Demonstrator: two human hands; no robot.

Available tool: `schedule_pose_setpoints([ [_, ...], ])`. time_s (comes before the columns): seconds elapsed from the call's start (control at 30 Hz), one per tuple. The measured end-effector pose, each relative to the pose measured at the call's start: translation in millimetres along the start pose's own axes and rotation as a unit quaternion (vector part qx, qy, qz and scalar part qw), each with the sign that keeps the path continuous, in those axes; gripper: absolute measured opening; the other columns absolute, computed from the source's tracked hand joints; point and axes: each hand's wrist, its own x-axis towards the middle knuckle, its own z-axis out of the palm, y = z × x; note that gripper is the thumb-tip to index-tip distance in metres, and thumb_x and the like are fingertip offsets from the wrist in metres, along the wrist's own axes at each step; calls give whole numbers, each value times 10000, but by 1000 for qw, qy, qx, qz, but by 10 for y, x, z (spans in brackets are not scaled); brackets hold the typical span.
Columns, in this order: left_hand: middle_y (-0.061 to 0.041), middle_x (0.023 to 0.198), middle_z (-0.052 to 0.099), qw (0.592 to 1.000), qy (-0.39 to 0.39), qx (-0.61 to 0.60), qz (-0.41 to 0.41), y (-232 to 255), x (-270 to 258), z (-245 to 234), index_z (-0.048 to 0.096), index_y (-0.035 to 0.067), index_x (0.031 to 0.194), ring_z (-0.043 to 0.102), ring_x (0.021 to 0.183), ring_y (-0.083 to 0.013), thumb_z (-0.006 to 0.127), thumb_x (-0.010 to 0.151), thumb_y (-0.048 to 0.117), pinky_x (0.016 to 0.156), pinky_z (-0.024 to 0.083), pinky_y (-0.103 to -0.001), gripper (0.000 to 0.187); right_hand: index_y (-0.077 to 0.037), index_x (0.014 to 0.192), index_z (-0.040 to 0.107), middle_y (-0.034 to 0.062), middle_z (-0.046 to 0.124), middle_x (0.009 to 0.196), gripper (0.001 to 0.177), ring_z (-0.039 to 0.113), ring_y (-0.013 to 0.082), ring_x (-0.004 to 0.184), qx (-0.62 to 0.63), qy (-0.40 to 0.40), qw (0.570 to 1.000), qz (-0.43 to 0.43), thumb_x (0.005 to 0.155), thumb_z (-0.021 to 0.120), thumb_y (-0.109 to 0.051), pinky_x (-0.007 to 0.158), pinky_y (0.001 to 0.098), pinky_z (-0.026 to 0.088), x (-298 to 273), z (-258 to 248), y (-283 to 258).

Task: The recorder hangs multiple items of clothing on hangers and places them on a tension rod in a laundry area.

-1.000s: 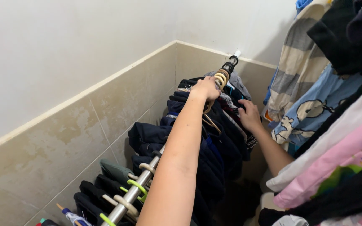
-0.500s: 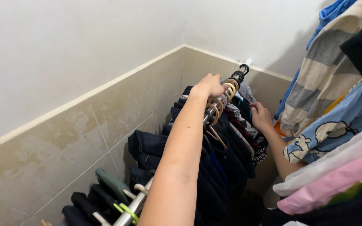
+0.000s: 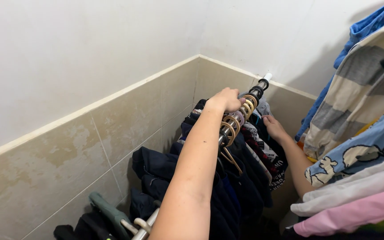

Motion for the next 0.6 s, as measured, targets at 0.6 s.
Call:
schedule_pose_setpoints([
  [0.6,-165,1475,507,999,26,-19,10,-130,96,43,570,132,1420,516,1358,-339,556,975,439,1116,428,-458,541,17,1427,482,236,493,1434,514,443,352,1350,-28,8,997,-75,1059,494,-342,1093,414,329,575,149,-13],
])
